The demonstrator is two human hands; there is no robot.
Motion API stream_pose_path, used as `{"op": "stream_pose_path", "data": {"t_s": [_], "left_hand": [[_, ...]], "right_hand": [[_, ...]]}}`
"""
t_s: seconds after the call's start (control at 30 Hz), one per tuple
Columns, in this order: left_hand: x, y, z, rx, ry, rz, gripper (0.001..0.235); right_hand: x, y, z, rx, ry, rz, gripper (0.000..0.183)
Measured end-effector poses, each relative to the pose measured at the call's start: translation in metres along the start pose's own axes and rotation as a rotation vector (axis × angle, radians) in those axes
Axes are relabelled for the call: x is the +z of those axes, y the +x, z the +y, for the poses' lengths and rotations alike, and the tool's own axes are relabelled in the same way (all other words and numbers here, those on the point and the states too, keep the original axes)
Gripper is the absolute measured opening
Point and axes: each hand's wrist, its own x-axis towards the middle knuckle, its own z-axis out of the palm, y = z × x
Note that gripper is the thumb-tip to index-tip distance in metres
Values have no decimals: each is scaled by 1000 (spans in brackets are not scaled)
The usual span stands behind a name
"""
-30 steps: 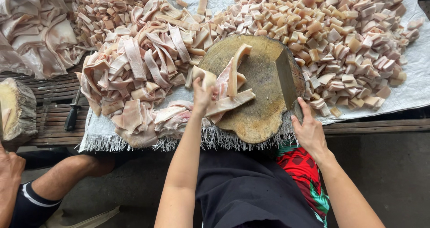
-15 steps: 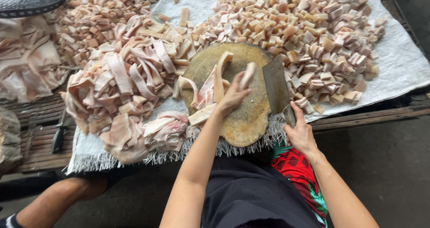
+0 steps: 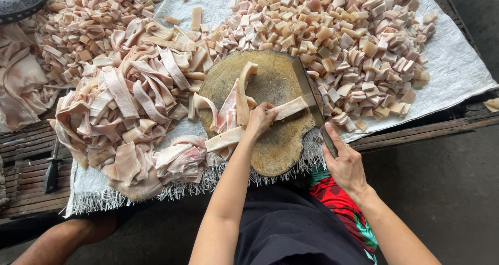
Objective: The person chops processed pork skin into small cubes on a wooden cutting board using a cleaver.
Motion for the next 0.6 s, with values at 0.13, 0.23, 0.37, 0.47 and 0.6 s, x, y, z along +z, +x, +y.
{"op": "stream_pose_path", "data": {"t_s": [0.13, 0.23, 0.37, 0.47, 0.6], "left_hand": [[-4, -10, 14, -79, 6, -20, 30], [-2, -8, 6, 79, 101, 87, 27], [2, -3, -12, 53, 69, 113, 30], [1, -1, -16, 41, 31, 131, 30], [9, -1, -11, 191, 125, 152, 29]], "right_hand": [[13, 0, 3, 156, -114, -172, 69], [21, 9, 7, 156, -190, -197, 71], [14, 13, 9, 210, -22, -164, 70], [9, 24, 4, 121, -92, -179, 71], [15, 37, 7, 44, -224, -209, 78]]}}
